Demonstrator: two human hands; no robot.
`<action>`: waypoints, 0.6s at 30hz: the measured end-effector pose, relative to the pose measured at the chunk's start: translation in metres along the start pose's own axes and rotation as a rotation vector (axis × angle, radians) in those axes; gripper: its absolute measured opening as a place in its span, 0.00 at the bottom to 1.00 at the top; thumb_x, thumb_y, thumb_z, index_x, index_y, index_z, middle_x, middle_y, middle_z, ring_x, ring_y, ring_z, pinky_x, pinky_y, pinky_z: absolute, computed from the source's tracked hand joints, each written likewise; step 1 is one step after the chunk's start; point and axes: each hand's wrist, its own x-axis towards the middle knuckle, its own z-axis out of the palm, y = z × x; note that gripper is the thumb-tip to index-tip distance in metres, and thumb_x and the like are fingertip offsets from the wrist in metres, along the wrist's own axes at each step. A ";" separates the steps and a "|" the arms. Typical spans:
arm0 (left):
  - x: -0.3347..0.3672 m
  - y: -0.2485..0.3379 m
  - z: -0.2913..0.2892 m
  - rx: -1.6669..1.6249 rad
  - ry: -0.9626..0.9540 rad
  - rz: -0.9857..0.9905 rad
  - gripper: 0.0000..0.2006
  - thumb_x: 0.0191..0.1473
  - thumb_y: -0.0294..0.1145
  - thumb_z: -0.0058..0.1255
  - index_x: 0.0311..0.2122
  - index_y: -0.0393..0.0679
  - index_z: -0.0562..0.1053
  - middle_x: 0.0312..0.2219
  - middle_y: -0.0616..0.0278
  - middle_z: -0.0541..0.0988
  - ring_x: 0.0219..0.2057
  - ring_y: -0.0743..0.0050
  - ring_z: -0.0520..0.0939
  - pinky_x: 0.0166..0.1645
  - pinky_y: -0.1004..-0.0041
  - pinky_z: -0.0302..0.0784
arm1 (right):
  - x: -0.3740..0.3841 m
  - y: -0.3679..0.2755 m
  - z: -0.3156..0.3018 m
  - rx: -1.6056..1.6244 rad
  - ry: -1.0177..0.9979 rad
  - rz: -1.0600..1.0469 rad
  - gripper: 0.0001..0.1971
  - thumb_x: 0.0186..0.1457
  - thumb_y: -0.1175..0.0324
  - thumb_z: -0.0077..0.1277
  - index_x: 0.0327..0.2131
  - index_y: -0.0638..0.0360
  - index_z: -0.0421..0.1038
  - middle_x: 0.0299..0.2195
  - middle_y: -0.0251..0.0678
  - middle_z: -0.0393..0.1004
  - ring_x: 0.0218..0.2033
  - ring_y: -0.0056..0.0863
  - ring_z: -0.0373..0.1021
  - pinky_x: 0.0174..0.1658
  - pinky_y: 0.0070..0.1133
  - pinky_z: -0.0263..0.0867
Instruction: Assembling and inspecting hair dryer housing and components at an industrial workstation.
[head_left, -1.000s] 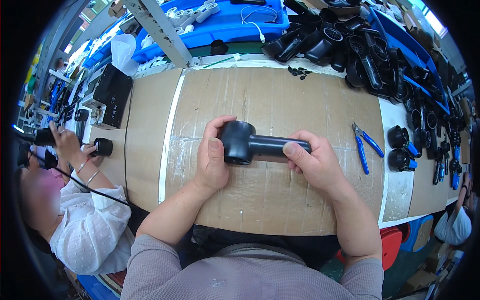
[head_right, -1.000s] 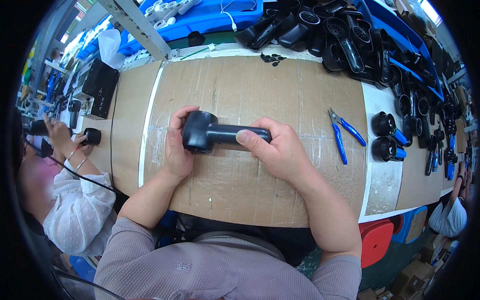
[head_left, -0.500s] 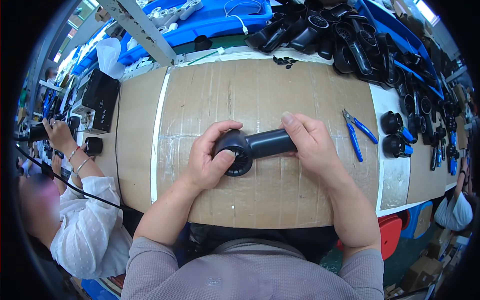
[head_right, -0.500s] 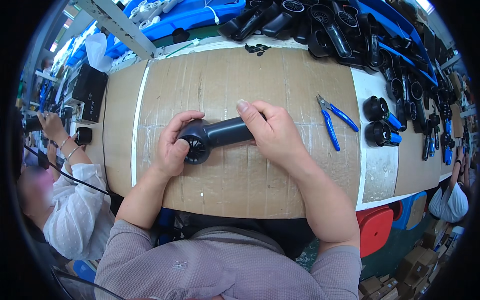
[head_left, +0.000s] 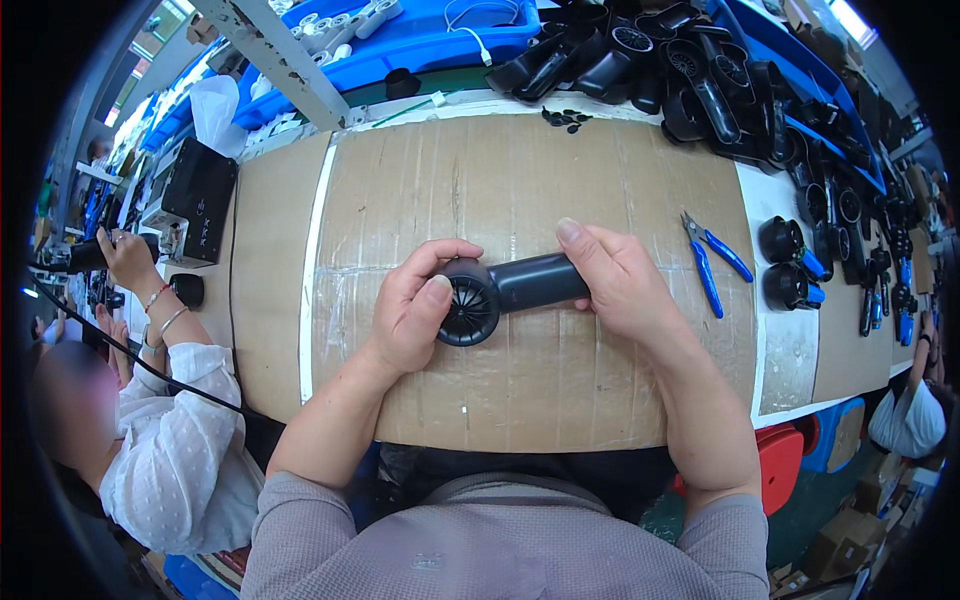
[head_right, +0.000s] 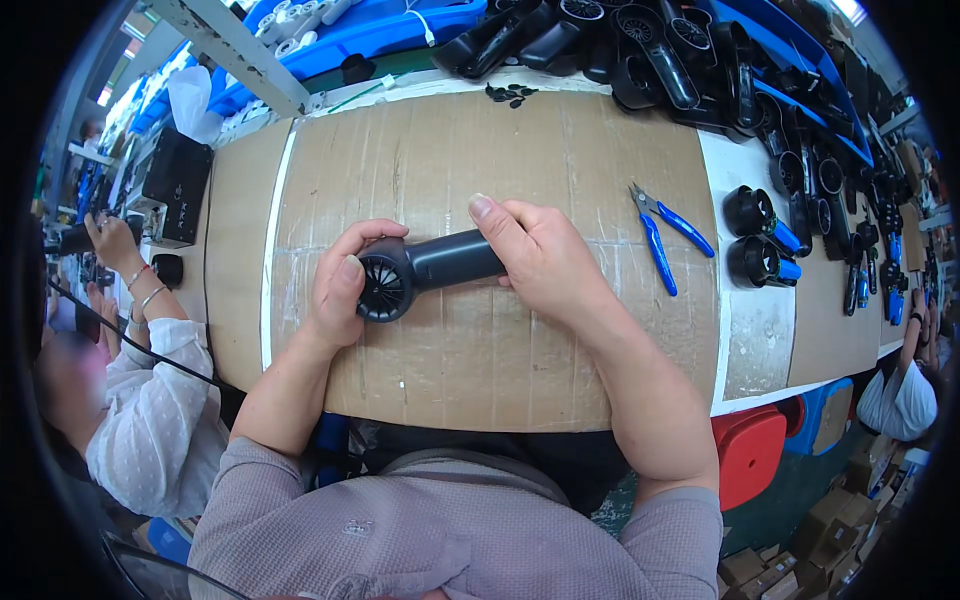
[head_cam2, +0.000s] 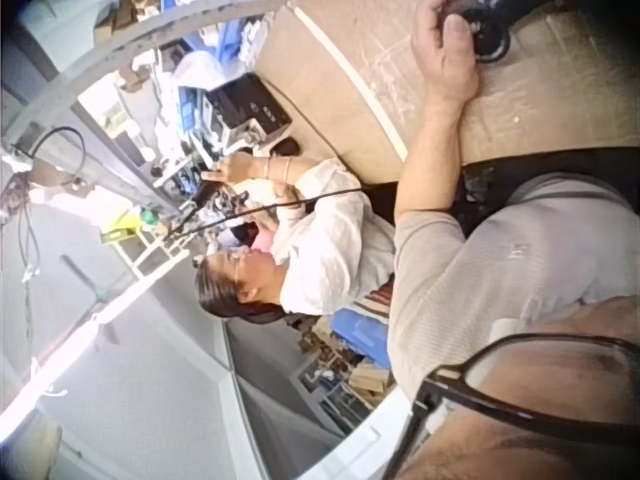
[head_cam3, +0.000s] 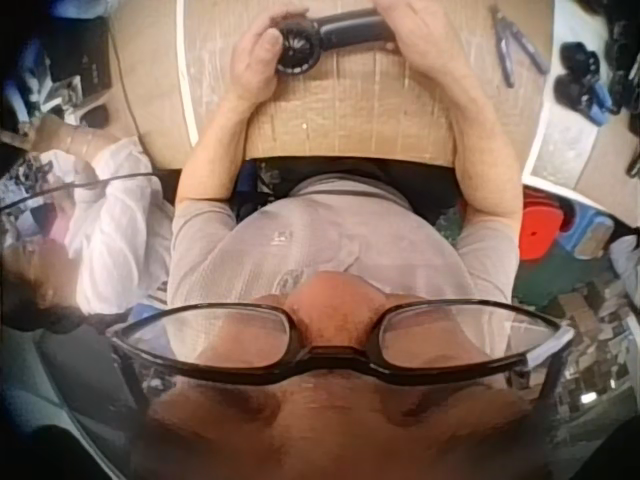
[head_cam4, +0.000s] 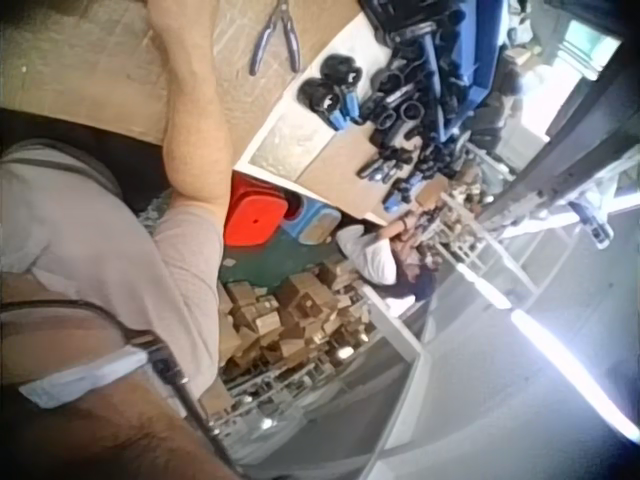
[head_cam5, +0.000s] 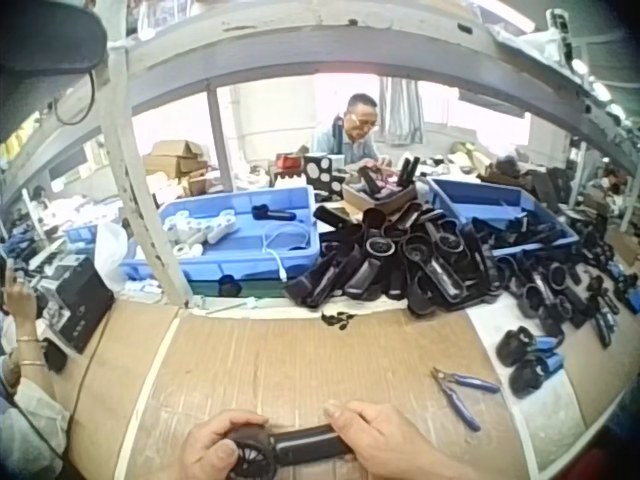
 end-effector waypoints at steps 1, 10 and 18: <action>0.000 0.000 0.002 -0.008 0.025 0.007 0.22 0.64 0.40 0.46 0.58 0.39 0.71 0.36 0.58 0.81 0.33 0.72 0.79 0.40 0.76 0.74 | 0.001 0.001 0.000 0.016 0.004 0.000 0.21 0.74 0.53 0.43 0.31 0.58 0.72 0.24 0.30 0.71 0.23 0.18 0.66 0.29 0.17 0.64; -0.002 -0.016 0.008 0.224 0.368 0.312 0.17 0.57 0.24 0.56 0.52 0.42 0.74 0.33 0.62 0.79 0.28 0.76 0.76 0.37 0.77 0.74 | 0.005 0.017 0.010 -0.435 0.223 -0.390 0.12 0.68 0.62 0.50 0.45 0.60 0.76 0.34 0.36 0.77 0.39 0.27 0.72 0.46 0.25 0.69; -0.004 -0.004 0.014 0.314 -0.134 0.396 0.04 0.52 0.23 0.62 0.34 0.41 0.80 0.24 0.66 0.79 0.21 0.76 0.73 0.26 0.77 0.69 | 0.022 0.035 0.045 -0.670 -0.053 -0.844 0.19 0.56 0.72 0.56 0.52 0.60 0.77 0.43 0.39 0.80 0.44 0.36 0.74 0.53 0.27 0.68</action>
